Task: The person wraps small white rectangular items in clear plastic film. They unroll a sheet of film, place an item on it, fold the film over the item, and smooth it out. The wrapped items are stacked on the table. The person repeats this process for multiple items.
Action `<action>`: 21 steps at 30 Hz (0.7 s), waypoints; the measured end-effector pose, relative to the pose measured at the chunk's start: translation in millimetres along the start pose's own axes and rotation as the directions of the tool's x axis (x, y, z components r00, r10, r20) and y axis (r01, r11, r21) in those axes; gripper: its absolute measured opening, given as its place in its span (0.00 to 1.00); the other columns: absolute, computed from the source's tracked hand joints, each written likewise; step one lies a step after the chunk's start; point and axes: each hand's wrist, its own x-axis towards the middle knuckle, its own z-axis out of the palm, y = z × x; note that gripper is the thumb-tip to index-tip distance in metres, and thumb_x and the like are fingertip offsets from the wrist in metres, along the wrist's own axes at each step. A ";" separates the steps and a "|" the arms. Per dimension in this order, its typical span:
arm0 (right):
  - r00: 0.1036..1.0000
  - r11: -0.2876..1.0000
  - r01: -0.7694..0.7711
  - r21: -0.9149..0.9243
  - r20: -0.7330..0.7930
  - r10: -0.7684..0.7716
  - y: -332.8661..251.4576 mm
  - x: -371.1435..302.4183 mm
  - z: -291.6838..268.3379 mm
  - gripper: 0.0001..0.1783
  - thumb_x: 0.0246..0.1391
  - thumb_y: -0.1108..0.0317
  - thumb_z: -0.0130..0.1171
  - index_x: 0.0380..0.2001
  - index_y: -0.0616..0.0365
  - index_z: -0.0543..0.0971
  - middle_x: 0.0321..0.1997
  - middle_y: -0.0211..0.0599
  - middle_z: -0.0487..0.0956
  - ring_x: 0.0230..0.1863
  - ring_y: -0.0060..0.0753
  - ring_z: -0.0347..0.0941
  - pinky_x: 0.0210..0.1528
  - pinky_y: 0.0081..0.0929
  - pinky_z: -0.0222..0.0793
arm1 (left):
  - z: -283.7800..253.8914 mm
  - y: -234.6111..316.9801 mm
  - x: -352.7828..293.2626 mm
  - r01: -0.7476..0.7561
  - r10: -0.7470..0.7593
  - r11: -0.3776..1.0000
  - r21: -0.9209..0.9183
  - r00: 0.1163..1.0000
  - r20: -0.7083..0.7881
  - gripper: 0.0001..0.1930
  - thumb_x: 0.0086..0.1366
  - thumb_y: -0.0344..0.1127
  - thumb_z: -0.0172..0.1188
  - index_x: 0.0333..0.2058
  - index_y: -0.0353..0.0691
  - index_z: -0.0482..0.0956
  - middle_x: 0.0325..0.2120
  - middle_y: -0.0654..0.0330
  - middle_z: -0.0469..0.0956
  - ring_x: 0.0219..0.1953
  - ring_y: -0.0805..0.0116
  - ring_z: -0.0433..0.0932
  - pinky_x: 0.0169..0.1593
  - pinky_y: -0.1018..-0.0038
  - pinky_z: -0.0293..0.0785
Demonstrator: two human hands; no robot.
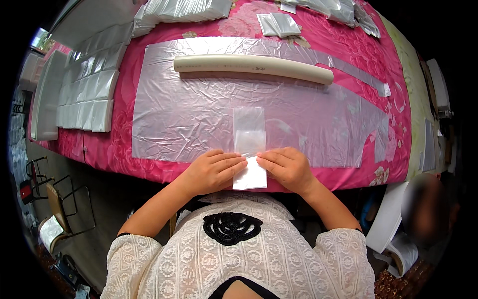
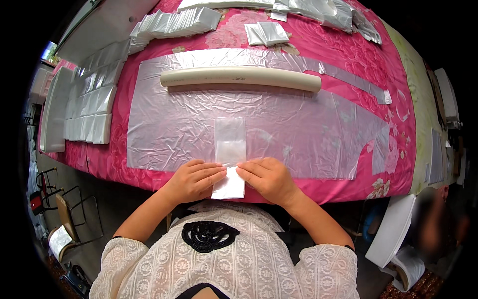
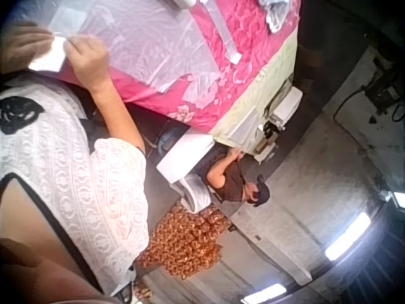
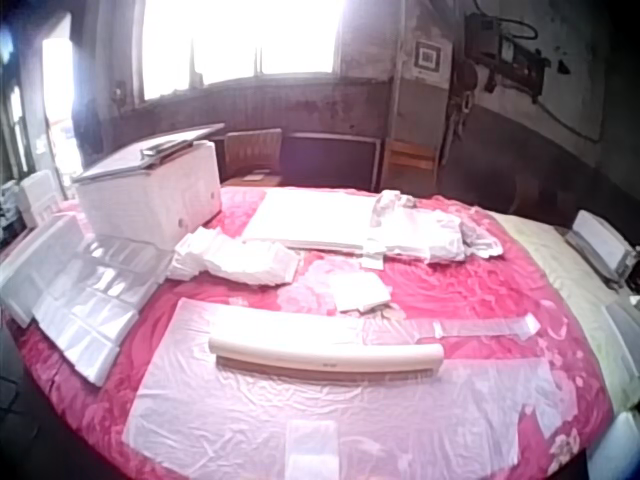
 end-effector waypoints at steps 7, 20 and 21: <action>0.999 0.999 -0.042 0.033 0.005 0.041 2.2 5.0 -1.8 0.14 0.38 0.70 0.61 0.34 0.54 0.79 0.37 0.29 0.80 0.34 0.29 0.75 0.33 0.26 0.69 | 5.2 -0.5 -2.5 0.030 -0.030 1.000 0.006 0.998 -0.063 0.22 0.48 0.30 0.61 0.45 0.37 0.74 0.38 0.60 0.78 0.41 0.68 0.78 0.40 0.71 0.72; 0.638 0.553 -0.769 0.321 0.340 0.691 9.6 41.6 -5.1 0.11 0.49 0.64 0.56 0.30 0.60 0.81 0.21 0.43 0.78 0.21 0.39 0.74 0.26 0.30 0.67 | 1.7 0.7 31.6 0.707 -0.791 0.522 -0.477 0.611 0.039 0.34 0.55 0.31 0.62 0.59 0.28 0.57 0.25 0.53 0.80 0.23 0.66 0.79 0.30 0.76 0.73; 0.602 0.512 -0.798 0.318 0.384 0.700 14.2 42.6 -3.6 0.12 0.50 0.63 0.56 0.29 0.60 0.81 0.20 0.42 0.78 0.21 0.37 0.75 0.26 0.29 0.67 | 4.7 -2.4 30.0 0.701 -0.799 0.509 -0.499 0.601 0.030 0.35 0.55 0.31 0.62 0.59 0.27 0.56 0.24 0.53 0.80 0.23 0.66 0.79 0.30 0.76 0.73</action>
